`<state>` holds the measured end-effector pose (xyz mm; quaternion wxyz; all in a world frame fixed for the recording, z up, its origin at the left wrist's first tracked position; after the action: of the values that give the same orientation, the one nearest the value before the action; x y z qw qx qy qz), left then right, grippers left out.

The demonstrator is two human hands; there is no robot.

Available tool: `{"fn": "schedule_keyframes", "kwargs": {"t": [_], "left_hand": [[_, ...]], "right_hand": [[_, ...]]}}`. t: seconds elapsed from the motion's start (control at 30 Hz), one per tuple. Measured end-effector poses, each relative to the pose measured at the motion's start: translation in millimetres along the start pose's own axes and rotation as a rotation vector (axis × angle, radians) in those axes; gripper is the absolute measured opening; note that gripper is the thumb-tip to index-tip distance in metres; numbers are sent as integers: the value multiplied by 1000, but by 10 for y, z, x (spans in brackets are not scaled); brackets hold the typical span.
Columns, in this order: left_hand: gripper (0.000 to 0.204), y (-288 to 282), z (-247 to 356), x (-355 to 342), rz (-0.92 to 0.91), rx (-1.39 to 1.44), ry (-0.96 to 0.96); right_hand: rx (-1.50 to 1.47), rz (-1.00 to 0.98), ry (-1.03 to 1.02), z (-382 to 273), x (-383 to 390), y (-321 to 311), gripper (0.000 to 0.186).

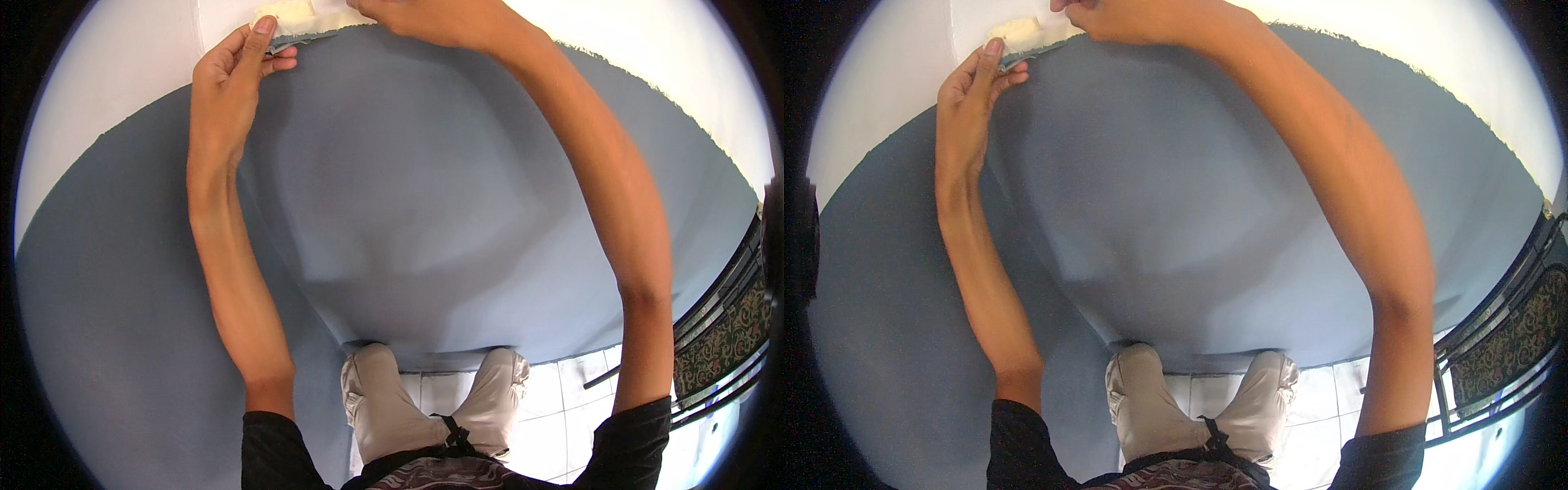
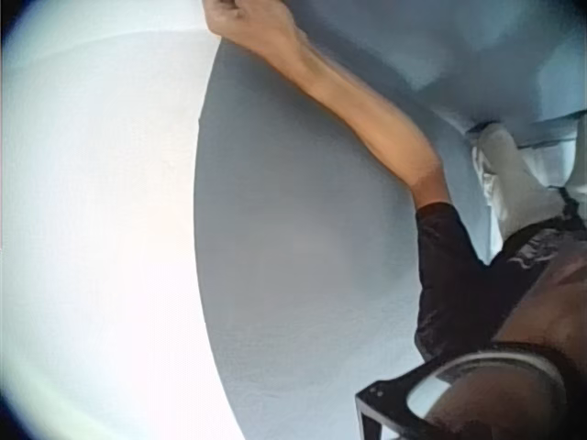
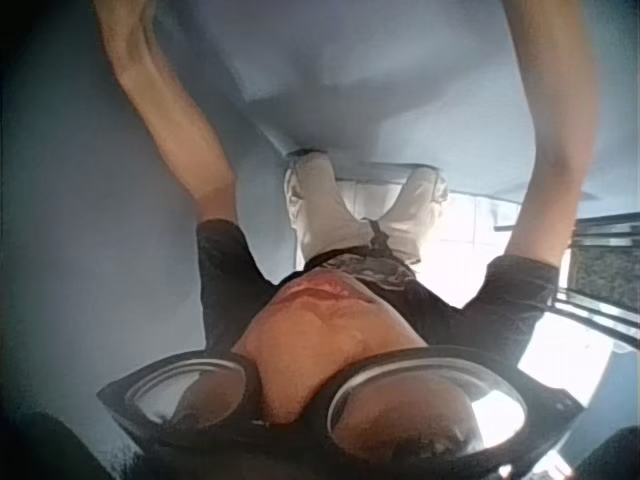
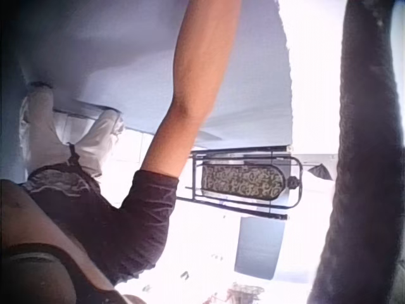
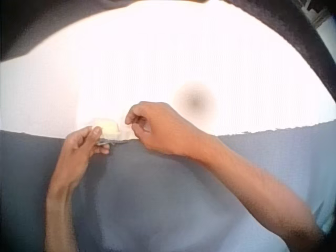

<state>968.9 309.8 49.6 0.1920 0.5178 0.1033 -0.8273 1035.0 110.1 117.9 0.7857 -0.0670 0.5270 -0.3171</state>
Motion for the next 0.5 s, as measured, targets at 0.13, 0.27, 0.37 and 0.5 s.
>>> {"fn": "schedule_keyframes", "kwargs": {"t": [0.13, 0.27, 0.37, 0.5], "left_hand": [[54, -53, -29, -3, 5, 43, -22], [52, -14, -96, -28, 9, 117, -23], [51, -69, -169, -92, 5, 131, -64], [49, -122, -417, -99, 32, 175, -93]], "right_hand": [[256, 88, 56, -218, 148, -4, 25], [406, 68, 160, -431, 410, 269, 30], [473, 399, 126, -437, 575, 627, 43], [495, 417, 177, -435, 690, 913, 45]]}}
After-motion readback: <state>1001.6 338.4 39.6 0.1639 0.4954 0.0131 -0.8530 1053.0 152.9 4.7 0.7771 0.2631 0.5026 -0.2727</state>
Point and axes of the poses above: each hand's wrist, its own x-axis away from the middle knuckle, its own y-axis out of the palm, z = x × y, the point moved 4 cm from there along -x, towards the middle knuckle, and after that the axes turned 11 degrees about x, right-handed, at the moved point
